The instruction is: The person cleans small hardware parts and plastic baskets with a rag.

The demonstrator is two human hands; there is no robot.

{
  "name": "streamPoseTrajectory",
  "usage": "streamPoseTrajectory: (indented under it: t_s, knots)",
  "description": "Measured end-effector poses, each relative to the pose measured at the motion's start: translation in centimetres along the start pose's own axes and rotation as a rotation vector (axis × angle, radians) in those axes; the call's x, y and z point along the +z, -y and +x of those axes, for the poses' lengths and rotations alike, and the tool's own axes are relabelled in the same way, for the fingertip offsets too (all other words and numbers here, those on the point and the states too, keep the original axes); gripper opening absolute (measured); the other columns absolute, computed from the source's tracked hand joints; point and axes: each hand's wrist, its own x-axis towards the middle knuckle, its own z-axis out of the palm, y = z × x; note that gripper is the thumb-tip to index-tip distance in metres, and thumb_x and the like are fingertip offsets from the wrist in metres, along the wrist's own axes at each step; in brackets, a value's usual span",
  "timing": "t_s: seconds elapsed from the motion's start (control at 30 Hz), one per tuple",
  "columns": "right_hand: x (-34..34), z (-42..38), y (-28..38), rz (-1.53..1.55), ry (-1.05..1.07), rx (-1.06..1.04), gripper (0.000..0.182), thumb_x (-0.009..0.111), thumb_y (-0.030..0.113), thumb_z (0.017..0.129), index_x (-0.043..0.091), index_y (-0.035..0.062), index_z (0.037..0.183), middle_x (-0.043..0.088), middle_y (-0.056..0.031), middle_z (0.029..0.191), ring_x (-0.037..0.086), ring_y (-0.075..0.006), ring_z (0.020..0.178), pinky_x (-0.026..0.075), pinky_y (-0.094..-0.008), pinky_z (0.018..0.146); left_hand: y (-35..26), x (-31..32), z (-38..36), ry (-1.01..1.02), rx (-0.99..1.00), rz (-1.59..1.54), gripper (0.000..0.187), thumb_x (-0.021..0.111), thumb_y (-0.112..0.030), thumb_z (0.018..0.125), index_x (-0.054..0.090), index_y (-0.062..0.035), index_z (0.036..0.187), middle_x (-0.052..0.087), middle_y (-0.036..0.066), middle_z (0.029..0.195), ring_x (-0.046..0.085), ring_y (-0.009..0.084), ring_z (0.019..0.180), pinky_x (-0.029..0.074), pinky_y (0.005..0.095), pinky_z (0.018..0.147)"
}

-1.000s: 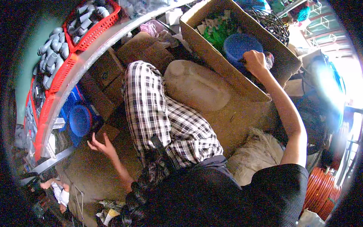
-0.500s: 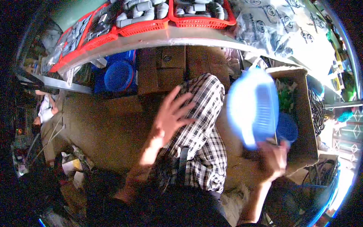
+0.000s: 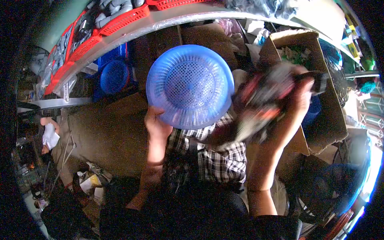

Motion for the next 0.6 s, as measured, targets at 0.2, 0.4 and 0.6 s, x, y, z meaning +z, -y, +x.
streamPoseTrajectory:
  t_s: [0.2, 0.4, 0.6]
  knots:
    - [1.3, 0.2, -6.5, -0.989, -0.138, -0.374, 0.045, 0.059, 0.013, 0.071, 0.044, 0.0024, 0.113, 0.046, -0.0184, 0.112, 0.046, -0.0349, 0.103, 0.040, -0.0444, 0.085, -0.2, 4.6, 0.0, -0.219, 0.148, 0.145, 0.049, 0.044, -0.030, 0.086, 0.036, -0.0040, 0.127, 0.045, 0.011, 0.121, 0.041, 0.0241, 0.113, 0.029, 0.0372, 0.098]
    - [2.9, -3.1, -10.9, -0.866, 0.342, 0.036, 0.055, 0.063, 0.004, 0.061, 0.044, 0.0030, 0.113, 0.048, -0.0198, 0.101, 0.048, -0.0387, 0.096, 0.041, -0.0410, 0.083, 1.7, 3.3, 0.1, 0.022, 0.303, 0.444, 0.062, 0.031, -0.049, 0.090, 0.037, 0.0016, 0.125, 0.045, 0.013, 0.119, 0.042, 0.0197, 0.111, 0.030, 0.0344, 0.096]
    - [4.6, -0.9, -11.6, -0.783, -0.023, -0.420, 0.043, 0.063, 0.002, 0.056, 0.048, -0.0002, 0.096, 0.047, -0.0167, 0.090, 0.045, -0.0364, 0.090, 0.039, -0.0388, 0.077, 1.1, 5.5, -1.0, -0.008, 0.448, 0.756, 0.057, 0.028, -0.046, 0.091, 0.039, 0.0005, 0.123, 0.043, 0.013, 0.119, 0.041, 0.0213, 0.111, 0.032, 0.0341, 0.094]
